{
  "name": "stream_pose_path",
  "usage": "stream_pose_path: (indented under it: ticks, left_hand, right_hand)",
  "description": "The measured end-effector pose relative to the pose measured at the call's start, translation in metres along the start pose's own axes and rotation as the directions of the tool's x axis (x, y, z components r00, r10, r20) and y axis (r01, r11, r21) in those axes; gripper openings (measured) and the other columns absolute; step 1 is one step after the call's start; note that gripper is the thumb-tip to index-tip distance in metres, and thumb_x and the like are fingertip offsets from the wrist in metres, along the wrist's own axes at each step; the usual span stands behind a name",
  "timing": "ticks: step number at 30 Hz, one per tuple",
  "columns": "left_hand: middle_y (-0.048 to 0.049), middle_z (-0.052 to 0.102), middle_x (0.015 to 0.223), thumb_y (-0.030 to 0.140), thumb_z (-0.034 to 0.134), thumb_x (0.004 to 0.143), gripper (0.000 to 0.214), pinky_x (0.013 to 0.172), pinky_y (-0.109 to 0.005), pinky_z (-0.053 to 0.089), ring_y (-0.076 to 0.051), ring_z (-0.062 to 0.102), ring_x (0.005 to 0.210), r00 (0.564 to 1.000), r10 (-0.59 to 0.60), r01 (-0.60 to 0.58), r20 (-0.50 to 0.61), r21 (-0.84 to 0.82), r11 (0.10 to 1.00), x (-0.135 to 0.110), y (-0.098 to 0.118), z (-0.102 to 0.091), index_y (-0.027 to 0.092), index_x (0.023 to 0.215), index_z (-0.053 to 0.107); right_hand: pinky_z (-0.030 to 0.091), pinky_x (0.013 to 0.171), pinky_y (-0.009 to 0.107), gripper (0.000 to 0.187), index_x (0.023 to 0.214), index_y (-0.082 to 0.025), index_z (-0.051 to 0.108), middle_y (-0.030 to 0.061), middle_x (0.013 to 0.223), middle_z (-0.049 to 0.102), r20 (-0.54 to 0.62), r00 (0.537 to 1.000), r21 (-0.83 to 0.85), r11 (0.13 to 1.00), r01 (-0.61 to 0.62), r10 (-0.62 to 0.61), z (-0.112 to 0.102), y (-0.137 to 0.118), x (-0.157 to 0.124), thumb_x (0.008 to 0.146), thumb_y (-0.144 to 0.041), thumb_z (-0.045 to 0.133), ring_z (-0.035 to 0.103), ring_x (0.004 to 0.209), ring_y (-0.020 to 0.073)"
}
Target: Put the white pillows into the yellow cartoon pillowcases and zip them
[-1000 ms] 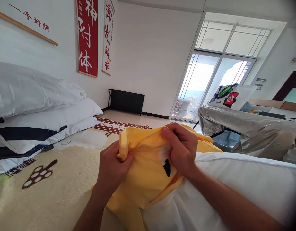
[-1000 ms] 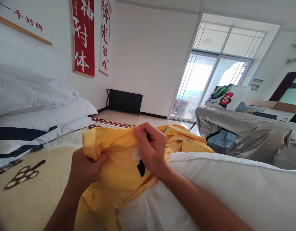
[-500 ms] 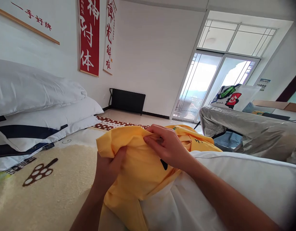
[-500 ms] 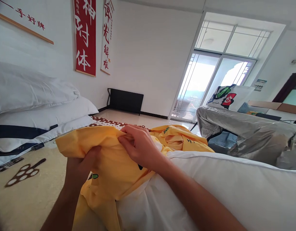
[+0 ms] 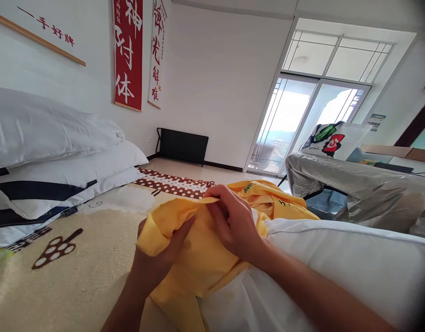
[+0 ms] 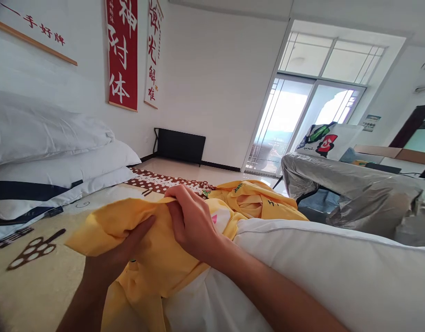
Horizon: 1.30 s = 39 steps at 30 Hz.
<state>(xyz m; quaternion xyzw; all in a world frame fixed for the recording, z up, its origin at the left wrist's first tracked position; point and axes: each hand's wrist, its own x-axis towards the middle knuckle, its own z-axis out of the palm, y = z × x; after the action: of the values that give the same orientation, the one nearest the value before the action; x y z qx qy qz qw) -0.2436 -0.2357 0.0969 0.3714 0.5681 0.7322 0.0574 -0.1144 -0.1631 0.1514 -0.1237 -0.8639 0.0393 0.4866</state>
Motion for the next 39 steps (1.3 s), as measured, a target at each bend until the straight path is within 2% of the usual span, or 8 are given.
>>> stream_pose_path:
  ticks: [5,10,18,22,26,31,35,39]
  left_hand:
    - [-0.0029,0.068,0.072,0.035,0.07,0.061,0.024,0.056,-0.024,0.052,-0.021,0.065,0.075,0.974,-0.133,0.156,0.183,-0.118,0.981,0.012,0.005,-0.007,0.016,0.073,0.065]
    - [-0.0029,0.066,0.069,0.027,0.065,0.053,0.024,0.053,-0.024,0.049,-0.023,0.064,0.072,0.969,-0.135,0.169,0.208,-0.156,0.973,0.026,-0.008,-0.011,0.014,0.073,0.062]
    - [-0.0096,0.071,0.096,0.029,0.068,0.057,0.044,0.073,-0.034,0.056,-0.031,0.065,0.097,0.889,-0.253,0.386,0.382,-0.328,0.862,0.025,-0.023,-0.012,0.012,0.097,0.066]
    - [-0.0098,0.07,0.103,0.035,0.075,0.059,0.049,0.084,-0.036,0.055,-0.029,0.063,0.104,0.927,-0.143,0.273,0.346,-0.363,0.891,0.019,-0.011,-0.007,0.014,0.103,0.066]
    - [-0.0086,0.07,0.102,0.042,0.076,0.061,0.051,0.087,-0.035,0.054,-0.028,0.06,0.108,0.972,-0.087,0.15,0.219,-0.293,0.944,0.012,-0.001,-0.004,0.017,0.104,0.066]
    - [-0.0024,0.067,0.079,0.042,0.073,0.066,0.03,0.074,-0.028,0.054,-0.021,0.064,0.085,0.998,0.056,-0.057,-0.011,-0.168,0.984,0.006,0.006,-0.007,0.018,0.083,0.065]
    - [0.0015,0.06,0.072,0.036,0.069,0.072,0.019,0.06,-0.021,0.047,-0.013,0.057,0.067,0.967,0.253,-0.253,-0.011,-0.115,0.961,0.004,0.012,-0.008,0.018,0.072,0.062]
    - [0.0024,0.06,0.07,0.035,0.07,0.072,0.019,0.057,-0.019,0.046,-0.011,0.055,0.064,0.974,0.226,-0.222,0.016,-0.123,0.967,0.004,0.017,-0.007,0.017,0.07,0.062]
  right_hand:
    - [0.032,0.053,0.023,0.011,0.084,-0.02,0.052,-0.0034,0.062,0.048,-0.01,0.993,0.057,0.992,-0.115,0.115,-0.002,0.004,0.003,0.088,-0.022,0.042,0.041,0.055,0.0093]
    - [0.028,0.05,0.022,0.021,0.071,-0.019,0.05,-0.005,0.056,0.038,0.009,0.977,0.13,0.968,-0.215,0.215,0.0,0.007,0.003,0.089,-0.029,0.045,0.033,0.052,0.0081]
    - [0.033,0.059,0.022,0.016,0.077,-0.018,0.054,-0.0019,0.068,0.051,0.191,0.979,0.072,0.994,-0.084,0.069,-0.012,0.007,0.006,0.086,-0.031,0.052,0.044,0.063,0.0094]
    - [0.029,0.053,0.022,0.029,0.062,-0.019,0.043,-0.004,0.058,0.042,0.174,0.982,0.036,0.996,-0.079,0.072,-0.009,0.011,0.005,0.086,-0.03,0.053,0.036,0.056,0.0081]
    - [0.03,0.052,0.021,0.024,0.066,-0.019,0.049,-0.0048,0.056,0.042,0.138,0.986,0.084,0.99,-0.11,0.098,-0.002,0.011,0.003,0.088,-0.029,0.053,0.035,0.053,0.0076]
    - [0.031,0.053,0.021,0.03,0.06,-0.018,0.048,-0.0041,0.055,0.044,0.209,0.978,0.138,0.99,-0.043,0.013,0.002,0.009,0.004,0.087,-0.028,0.056,0.038,0.054,0.0077]
    - [0.033,0.056,0.021,0.019,0.069,-0.019,0.056,-0.0024,0.062,0.051,0.232,0.968,0.166,0.984,0.062,-0.1,0.008,0.005,0.002,0.088,-0.021,0.054,0.044,0.059,0.0083]
    - [0.032,0.056,0.021,0.026,0.061,-0.018,0.049,-0.0032,0.06,0.046,0.227,0.964,0.171,0.98,0.1,-0.138,0.012,0.0,0.002,0.088,-0.02,0.051,0.04,0.057,0.008]
